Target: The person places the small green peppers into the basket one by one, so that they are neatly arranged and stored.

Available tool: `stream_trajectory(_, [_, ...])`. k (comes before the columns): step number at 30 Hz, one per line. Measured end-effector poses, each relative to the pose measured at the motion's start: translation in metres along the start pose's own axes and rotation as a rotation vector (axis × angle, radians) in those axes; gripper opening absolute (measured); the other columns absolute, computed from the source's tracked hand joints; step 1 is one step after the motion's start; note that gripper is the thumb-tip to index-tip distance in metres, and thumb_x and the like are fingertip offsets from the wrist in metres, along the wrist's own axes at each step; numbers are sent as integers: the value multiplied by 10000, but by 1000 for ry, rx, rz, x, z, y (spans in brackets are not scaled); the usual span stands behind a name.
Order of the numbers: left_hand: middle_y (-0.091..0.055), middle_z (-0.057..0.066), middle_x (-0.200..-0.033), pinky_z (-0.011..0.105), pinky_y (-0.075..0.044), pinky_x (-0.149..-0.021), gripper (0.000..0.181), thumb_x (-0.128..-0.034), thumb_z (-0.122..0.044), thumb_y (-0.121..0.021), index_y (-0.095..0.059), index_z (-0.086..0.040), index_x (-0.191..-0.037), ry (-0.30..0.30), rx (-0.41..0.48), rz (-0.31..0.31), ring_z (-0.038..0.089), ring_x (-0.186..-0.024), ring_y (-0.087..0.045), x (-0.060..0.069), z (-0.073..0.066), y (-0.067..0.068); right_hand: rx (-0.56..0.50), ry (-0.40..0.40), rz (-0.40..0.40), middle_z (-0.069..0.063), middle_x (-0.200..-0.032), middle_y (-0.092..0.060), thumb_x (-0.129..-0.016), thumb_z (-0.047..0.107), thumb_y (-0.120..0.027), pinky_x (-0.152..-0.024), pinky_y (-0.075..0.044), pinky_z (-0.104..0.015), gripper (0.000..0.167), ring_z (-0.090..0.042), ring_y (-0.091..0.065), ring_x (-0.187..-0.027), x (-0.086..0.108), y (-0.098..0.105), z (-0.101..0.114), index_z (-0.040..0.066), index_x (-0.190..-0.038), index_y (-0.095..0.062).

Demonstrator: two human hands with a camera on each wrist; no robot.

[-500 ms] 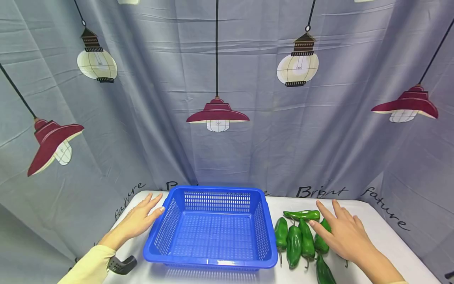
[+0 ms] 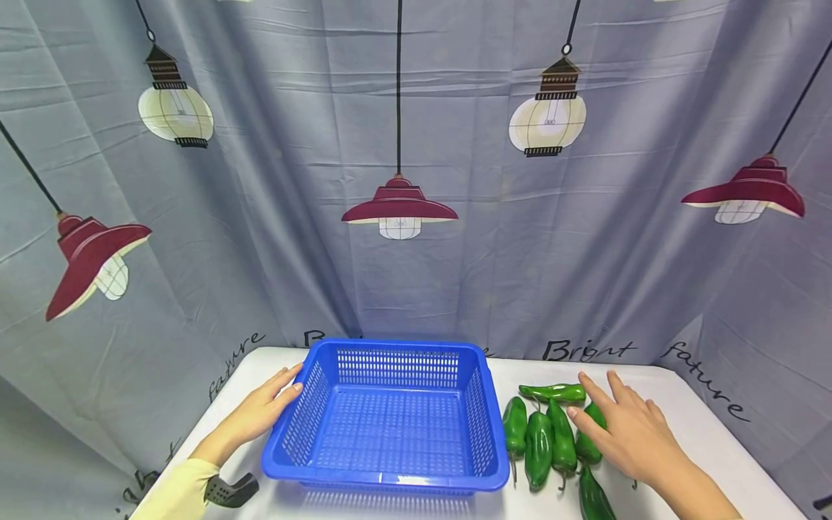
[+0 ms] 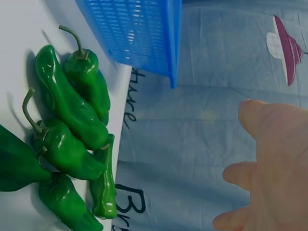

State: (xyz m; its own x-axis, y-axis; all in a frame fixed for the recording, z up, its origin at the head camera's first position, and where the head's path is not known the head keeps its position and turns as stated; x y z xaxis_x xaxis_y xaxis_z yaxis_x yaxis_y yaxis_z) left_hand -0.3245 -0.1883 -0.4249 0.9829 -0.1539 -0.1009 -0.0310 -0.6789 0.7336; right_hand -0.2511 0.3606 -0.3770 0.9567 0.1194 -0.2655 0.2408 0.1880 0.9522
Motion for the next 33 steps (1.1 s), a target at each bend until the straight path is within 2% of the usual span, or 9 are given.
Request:
stream_trajectory(6, [-389, 221, -1601, 674, -317, -1170, 535, -1067, -305, -478, -414, -104, -1559, 16, 114, -14, 491, -1453, -383, 1, 3, -4, -9, -6, 2, -490, -1470, -323, -1033, 471, -512, -941, -294, -839, 672, -690, -381, -1273, 2, -1, -2, 45, -1542, -406])
stream_trajectory(9, [-411, 218, -1589, 669, -308, -1179, 503, -1068, -242, -476, -433, -85, -1544, 13, 188, -18, 484, -1458, -379, 0, 4, -7, -6, -11, 3, -490, -1467, -327, -1034, 472, -510, -933, -307, -832, 670, -685, -390, -1274, 3, 0, -4, 41, -1537, -411])
stream_trajectory(12, [-406, 249, -1583, 651, -287, -1200, 473, -1057, -154, -468, -460, -30, -1513, 1, 293, -17, 479, -1479, -344, 0, 5, -9, -4, -17, 8, -492, -1466, -327, -1037, 472, -503, -925, -322, -826, 671, -686, -403, -1268, 4, 0, -6, 30, -1533, -411])
stream_trajectory(15, [-396, 284, -1576, 638, -305, -1198, 457, -1035, -77, -466, -480, 14, -1483, 0, 392, -12, 488, -1465, -364, 0, 6, -13, -12, -25, 7, -498, -1460, -325, -1038, 464, -505, -911, -340, -816, 674, -692, -422, -1248, 7, 0, -8, 19, -1534, -402])
stream_trajectory(18, [-407, 303, -1560, 609, -403, -1145, 460, -1015, -35, -472, -487, 27, -1470, 19, 463, -20, 484, -1384, -470, -1, 10, -16, -17, -27, 2, -508, -1451, -324, -1036, 452, -513, -896, -352, -818, 677, -700, -440, -1225, 11, 0, -10, 7, -1533, -396])
stream_trajectory(21, [-425, 307, -1544, 534, -498, -1066, 465, -1012, -16, -453, -480, 27, -1474, 55, 554, -25, 418, -1288, -557, -1, 14, -20, -23, -32, 9, -515, -1449, -317, -1039, 448, -510, -888, -353, -822, 678, -710, -442, -1212, 12, -1, -12, -3, -1531, -392])
stream_trajectory(25, [-417, 291, -1552, 435, -524, -1007, 480, -1017, -26, -410, -460, 12, -1493, 95, 651, -6, 336, -1235, -576, -2, 18, -24, -31, -41, 18, -520, -1446, -312, -1041, 446, -506, -864, -366, -819, 675, -733, -451, -1170, 12, -1, -14, -9, -1527, -395])
stream_trajectory(29, [-419, 280, -1546, 392, -521, -974, 483, -1022, -28, -391, -453, -1, -1500, 105, 680, 6, 311, -1195, -579, -3, 21, -27, -36, -49, 21, -523, -1440, -314, -1038, 444, -512, -838, -379, -818, 675, -756, -453, -1132, 13, -3, -16, -8, -1525, -396])
stream_trajectory(33, [-409, 291, -1546, 450, -520, -1011, 480, -1023, -24, -389, -450, 3, -1498, 99, 678, -1, 351, -1233, -566, -2, 22, -28, -46, -56, 29, -521, -1442, -313, -1039, 448, -512, -829, -374, -829, 684, -766, -437, -1139, 14, -4, -16, -9, -1531, -382])
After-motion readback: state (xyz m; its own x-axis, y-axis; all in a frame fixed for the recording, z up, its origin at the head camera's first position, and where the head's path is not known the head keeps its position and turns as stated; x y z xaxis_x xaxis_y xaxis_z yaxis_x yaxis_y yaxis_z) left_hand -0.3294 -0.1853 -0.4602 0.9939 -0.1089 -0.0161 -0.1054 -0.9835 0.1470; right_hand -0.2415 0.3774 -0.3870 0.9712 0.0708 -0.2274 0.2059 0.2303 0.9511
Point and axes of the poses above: each hand's wrist, its own x-axis away from the middle knuckle, its own y-axis out of the back of the hand, z = x × y, the point moved 6 cm from there along -x, towards the middle knuckle
